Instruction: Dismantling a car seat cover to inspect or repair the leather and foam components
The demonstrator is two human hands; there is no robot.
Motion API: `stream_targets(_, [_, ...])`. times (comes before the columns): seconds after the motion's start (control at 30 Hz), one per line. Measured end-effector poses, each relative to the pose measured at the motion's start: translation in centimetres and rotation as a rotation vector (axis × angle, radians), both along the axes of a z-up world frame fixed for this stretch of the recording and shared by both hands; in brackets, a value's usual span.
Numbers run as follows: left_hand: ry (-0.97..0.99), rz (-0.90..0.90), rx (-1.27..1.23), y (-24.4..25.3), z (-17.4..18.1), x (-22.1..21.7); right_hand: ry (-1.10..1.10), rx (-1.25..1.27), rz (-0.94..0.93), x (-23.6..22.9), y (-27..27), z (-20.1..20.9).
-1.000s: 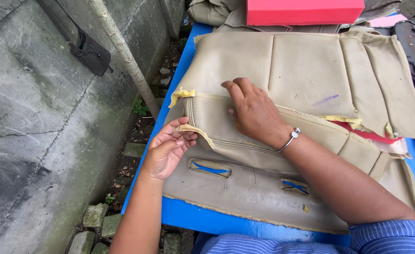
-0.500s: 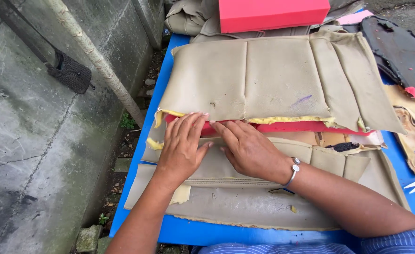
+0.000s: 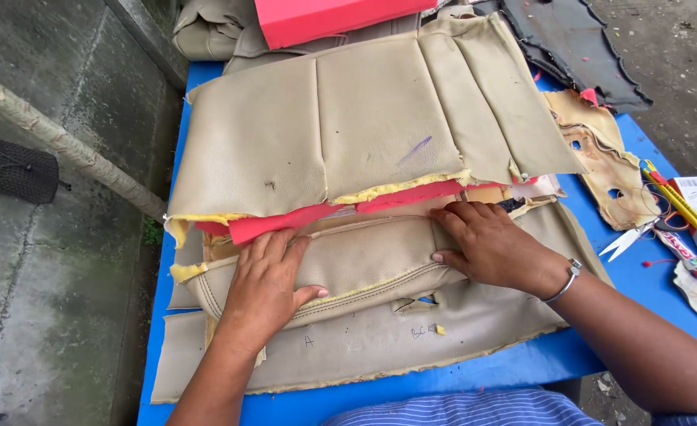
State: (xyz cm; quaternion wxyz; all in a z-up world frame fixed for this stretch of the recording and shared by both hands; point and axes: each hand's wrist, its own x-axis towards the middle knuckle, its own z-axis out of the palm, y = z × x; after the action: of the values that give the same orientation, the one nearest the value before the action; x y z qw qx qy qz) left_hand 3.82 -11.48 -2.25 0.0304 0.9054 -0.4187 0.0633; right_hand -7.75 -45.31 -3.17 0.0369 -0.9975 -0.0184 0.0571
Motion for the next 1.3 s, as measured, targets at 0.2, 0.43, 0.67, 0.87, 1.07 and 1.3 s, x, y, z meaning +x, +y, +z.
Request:
stream_targets(0.2, [-0.010, -0.016, 0.080, -0.8, -1.0, -0.3, -0.288, 0.327, 0.110, -1.1, -0.4, 2.4])
stream_targets(0.43, [-0.134, -0.349, -0.159, 2.2, 6.6, -6.2, -0.532, 0.262, 0.686, -7.4, -0.2, 7.0])
stream_targets(0.67, [0.551, -0.162, 0.157, -1.5, 6.2, -4.2, 0.325, 0.369, 0.568, -8.8, 1.2, 7.4])
stream_targets(0.87, [0.053, -0.252, 0.285, -8.0, -1.6, 0.4, -0.025, 0.323, 0.707, -7.7, 5.2, 2.8])
stream_targets(1.07, [-0.249, -0.379, 0.303, -9.8, -6.2, 3.2, 0.079, 0.365, 0.691, -8.8, 5.5, 0.5])
stream_targets(1.3, [-0.408, -0.425, 0.133, -9.8, -0.9, 4.8, 0.235, 0.380, 0.708, -8.7, 5.6, 1.4])
